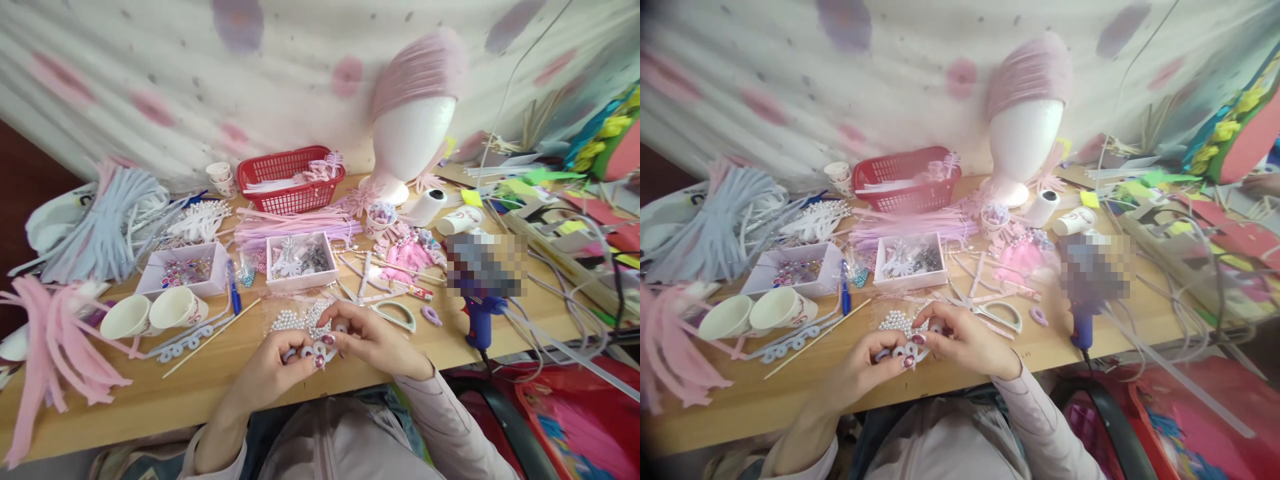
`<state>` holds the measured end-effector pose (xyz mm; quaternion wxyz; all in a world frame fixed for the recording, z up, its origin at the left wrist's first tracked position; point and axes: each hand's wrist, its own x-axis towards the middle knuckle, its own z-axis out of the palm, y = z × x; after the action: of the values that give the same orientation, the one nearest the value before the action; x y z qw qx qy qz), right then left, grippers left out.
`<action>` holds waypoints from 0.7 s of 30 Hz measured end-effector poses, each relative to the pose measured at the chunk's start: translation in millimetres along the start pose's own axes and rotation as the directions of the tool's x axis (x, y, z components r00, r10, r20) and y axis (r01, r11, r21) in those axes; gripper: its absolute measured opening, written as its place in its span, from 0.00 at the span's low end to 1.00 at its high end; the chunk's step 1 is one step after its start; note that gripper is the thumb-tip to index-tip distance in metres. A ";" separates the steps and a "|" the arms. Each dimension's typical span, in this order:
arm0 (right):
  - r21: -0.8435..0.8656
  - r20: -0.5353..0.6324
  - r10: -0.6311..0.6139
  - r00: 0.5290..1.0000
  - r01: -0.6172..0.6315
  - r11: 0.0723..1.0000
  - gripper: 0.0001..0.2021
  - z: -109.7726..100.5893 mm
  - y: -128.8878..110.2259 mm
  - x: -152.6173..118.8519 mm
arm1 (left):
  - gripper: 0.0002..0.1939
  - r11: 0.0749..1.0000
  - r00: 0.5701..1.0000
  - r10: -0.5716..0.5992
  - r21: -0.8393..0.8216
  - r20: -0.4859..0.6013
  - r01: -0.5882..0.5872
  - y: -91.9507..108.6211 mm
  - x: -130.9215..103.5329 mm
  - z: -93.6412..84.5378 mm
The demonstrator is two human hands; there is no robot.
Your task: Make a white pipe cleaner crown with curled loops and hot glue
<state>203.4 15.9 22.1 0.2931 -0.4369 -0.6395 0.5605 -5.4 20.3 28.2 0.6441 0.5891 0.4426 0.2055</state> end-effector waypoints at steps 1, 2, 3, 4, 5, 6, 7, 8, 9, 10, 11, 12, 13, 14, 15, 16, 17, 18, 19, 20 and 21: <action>-0.069 -0.056 0.012 0.998 -0.016 0.998 0.11 -3.4 -2.1 -6.3 | 0.11 0.999 1.000 -0.021 -0.028 0.022 0.022 -0.9 0.7 0.7; -0.148 -0.127 0.017 0.992 -0.036 0.988 0.11 -7.9 -4.1 -15.5 | 0.12 0.996 0.998 -0.046 -0.071 0.047 0.050 -2.6 1.5 1.6; -0.226 -0.208 0.023 0.978 -0.071 0.972 0.12 -13.5 -5.4 -27.6 | 0.14 0.989 0.995 -0.070 -0.129 0.075 0.079 -5.1 2.5 2.7; -0.282 -0.272 0.043 0.961 -0.122 0.952 0.14 -19.9 -5.5 -42.5 | 0.16 0.975 0.991 -0.087 -0.196 0.101 0.105 -8.2 3.7 3.9; -0.316 -0.320 0.064 0.945 -0.170 0.933 0.13 -26.8 -4.1 -59.8 | 0.18 0.956 0.987 -0.097 -0.265 0.125 0.127 -11.6 5.0 5.0; -0.343 -0.328 0.136 0.935 -0.252 0.905 0.11 -34.0 -1.0 -78.4 | 0.19 0.933 0.985 -0.100 -0.330 0.141 0.142 -14.8 6.5 5.9; -0.372 -0.345 0.223 0.912 -0.351 0.860 0.14 -41.0 3.5 -97.3 | 0.20 0.908 0.983 -0.099 -0.390 0.153 0.152 -17.5 8.0 6.5; -0.381 -0.393 0.300 0.869 -0.450 0.807 0.16 -47.6 8.8 -115.2 | 0.20 0.882 0.982 -0.102 -0.442 0.158 0.163 -19.4 9.5 6.9; -0.362 -0.485 0.379 0.788 -0.575 0.734 0.18 -53.9 14.5 -130.9 | 0.21 0.856 0.981 -0.110 -0.487 0.158 0.175 -20.2 10.8 7.1; -0.313 -0.571 0.459 0.681 -0.697 0.645 0.19 -59.8 19.9 -143.2 | 0.21 0.828 0.981 -0.121 -0.530 0.150 0.184 -20.1 12.0 7.2; -0.246 -0.676 0.489 0.551 -0.794 0.556 0.20 -65.4 24.5 -151.5 | 0.21 0.801 0.981 -0.130 -0.568 0.145 0.190 -19.1 12.8 7.3; -0.184 -0.763 0.481 0.432 -0.858 0.480 0.20 -70.7 28.1 -155.5 | 0.21 0.774 0.981 -0.137 -0.603 0.136 0.192 -17.6 13.4 7.8; -0.147 -0.828 0.437 0.352 -0.888 0.436 0.19 -75.8 30.7 -155.3 | 0.21 0.750 0.982 -0.141 -0.634 0.126 0.189 -15.8 13.5 8.6; -0.137 -0.878 0.365 0.311 -0.892 0.431 0.19 -80.5 32.3 -151.7 | 0.20 0.727 0.984 -0.142 -0.662 0.112 0.180 -14.1 13.2 9.8; -0.148 -0.908 0.293 0.299 -0.884 0.443 0.19 -84.6 33.3 -145.3 | 0.20 0.707 0.985 -0.140 -0.687 0.098 0.169 -12.6 12.5 11.4; -0.171 -0.922 0.235 0.307 -0.869 0.465 0.20 -88.1 33.8 -137.4 | 0.19 0.685 0.987 -0.139 -0.712 0.080 0.154 -11.4 11.6 13.4; -0.191 -0.923 0.206 0.324 -0.853 0.485 0.20 -90.9 34.2 -128.9 | 0.19 0.664 0.989 -0.137 -0.735 0.062 0.138 -10.6 10.6 15.7; -0.192 -0.922 0.207 0.329 -0.849 0.493 0.19 -93.0 34.5 -120.7 | 0.19 0.641 0.990 -0.135 -0.758 0.044 0.121 -9.8 9.6 18.0; -0.187 -0.918 0.223 0.329 -0.853 0.488 0.18 -94.5 35.2 -113.5 | 0.19 0.616 0.991 -0.133 -0.781 0.024 0.102 -9.2 8.7 20.4; -0.182 -0.917 0.234 0.324 -0.859 0.478 0.17 -95.8 36.3 -107.7 | 0.19 0.590 0.991 -0.134 -0.803 0.000 0.079 -8.4 8.2 22.5; -0.189 -0.916 0.232 0.328 -0.861 0.472 0.16 -96.7 37.9 -103.6 | 0.20 0.566 0.990 -0.138 -0.823 -0.030 0.054 -7.4 8.0 24.3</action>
<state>342.0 -31.9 16.5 0.1361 -0.9116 -0.3748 0.1000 16.7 10.9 16.6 0.8329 0.1894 0.3571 0.3781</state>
